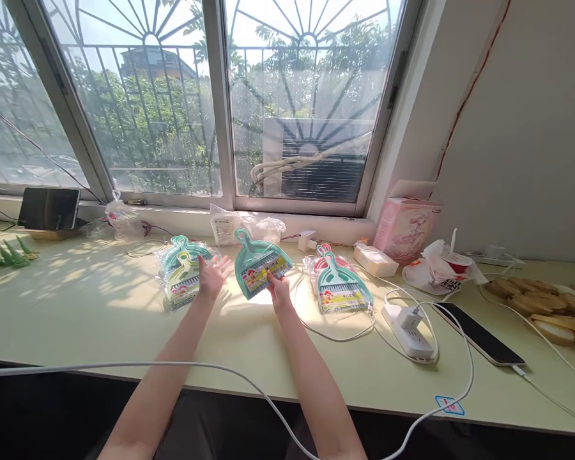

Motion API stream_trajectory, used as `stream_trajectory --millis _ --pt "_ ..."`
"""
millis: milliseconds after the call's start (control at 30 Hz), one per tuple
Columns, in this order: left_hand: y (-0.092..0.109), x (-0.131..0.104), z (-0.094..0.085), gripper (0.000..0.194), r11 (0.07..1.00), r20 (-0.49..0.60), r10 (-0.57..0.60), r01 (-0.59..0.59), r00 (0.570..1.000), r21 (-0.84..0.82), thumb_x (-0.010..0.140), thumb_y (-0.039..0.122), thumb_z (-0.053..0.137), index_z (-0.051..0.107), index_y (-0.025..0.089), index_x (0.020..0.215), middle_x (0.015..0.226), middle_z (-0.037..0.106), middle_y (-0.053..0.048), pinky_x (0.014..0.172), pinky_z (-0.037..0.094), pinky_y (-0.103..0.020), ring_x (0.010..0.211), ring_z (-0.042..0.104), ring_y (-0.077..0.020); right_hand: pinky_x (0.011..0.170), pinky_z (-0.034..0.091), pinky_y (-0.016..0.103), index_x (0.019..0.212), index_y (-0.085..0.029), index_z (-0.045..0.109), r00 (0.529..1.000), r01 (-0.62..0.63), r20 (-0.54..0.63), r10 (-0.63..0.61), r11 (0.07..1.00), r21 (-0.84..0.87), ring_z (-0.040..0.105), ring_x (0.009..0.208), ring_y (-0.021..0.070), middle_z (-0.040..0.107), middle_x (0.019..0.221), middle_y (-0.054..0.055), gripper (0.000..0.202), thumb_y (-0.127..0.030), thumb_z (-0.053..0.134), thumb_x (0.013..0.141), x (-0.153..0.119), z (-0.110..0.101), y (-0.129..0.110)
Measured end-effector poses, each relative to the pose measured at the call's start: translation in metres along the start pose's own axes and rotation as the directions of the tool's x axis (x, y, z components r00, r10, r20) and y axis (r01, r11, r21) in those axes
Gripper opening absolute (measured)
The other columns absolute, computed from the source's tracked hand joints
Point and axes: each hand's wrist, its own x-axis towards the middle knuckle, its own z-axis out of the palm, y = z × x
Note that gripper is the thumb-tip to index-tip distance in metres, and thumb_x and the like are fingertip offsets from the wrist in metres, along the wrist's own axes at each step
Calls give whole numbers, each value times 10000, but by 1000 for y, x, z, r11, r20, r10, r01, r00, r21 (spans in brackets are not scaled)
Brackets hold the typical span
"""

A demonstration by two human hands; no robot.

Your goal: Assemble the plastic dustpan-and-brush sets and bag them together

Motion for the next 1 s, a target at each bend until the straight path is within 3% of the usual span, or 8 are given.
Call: stream_trajectory --millis 67,133,367,500,567,633,767,1000 --pt "-2 1 2 888 990 280 -63 96 958 -107 916 776 172 384 156 1515 1401 581 -213 1076 446 -534 1331 540 -340 794 637 357 826 -194 651 999 -38 9 38 999 0 728 921 245 749 852 45 334 -204 872 575 2 1 0" --pt "-8 -6 11 836 985 425 -33 100 905 -138 906 770 316 505 153 1436 1298 663 -179 1085 440 -527 1288 573 -349 799 637 355 824 -192 653 999 -49 -3 49 999 18 724 933 243 749 859 46 330 -181 860 567 2 2 -1" --pt "-22 -32 33 597 977 592 -86 183 801 -105 823 466 729 593 193 1337 1328 663 -134 1132 402 -501 1304 566 -342 869 625 348 860 -230 654 996 53 -81 -48 997 64 715 1023 234 753 932 31 252 -216 784 644 2 3 -11" --pt "-19 -26 22 706 967 715 -112 240 690 -80 847 658 611 568 191 1375 1410 598 -169 1122 394 -536 1358 512 -355 880 624 346 857 -235 658 997 26 -70 -22 998 57 713 1052 233 759 923 30 225 -221 779 668 5 2 -16" --pt "-14 -19 14 882 962 699 -102 250 708 -114 832 832 404 544 173 1401 1422 579 -195 1104 392 -579 1389 471 -369 904 616 338 857 -224 668 1000 4 -7 -4 999 48 712 1060 230 763 919 36 230 -218 801 669 5 3 -20" --pt "-8 -12 6 1021 961 622 -82 226 778 -157 796 910 210 529 163 1414 1423 573 -205 1090 395 -599 1395 460 -369 916 608 332 868 -209 679 996 -17 84 15 999 28 717 1051 230 765 914 44 250 -233 831 671 3 5 -23" --pt "5 -6 1 968 974 434 -19 114 901 -195 850 848 141 516 171 1430 1389 600 -185 1094 415 -560 1344 518 -335 858 617 342 879 -196 693 960 -104 255 111 994 -41 734 986 247 768 890 53 321 -249 887 630 -8 14 -19" --pt "0 -30 26 652 985 543 20 78 839 -157 950 616 259 543 262 1418 1317 650 -116 1104 424 -529 1372 494 -283 740 621 329 890 -182 718 843 -214 461 278 959 -188 742 900 248 777 898 60 379 -232 911 567 -28 29 1"
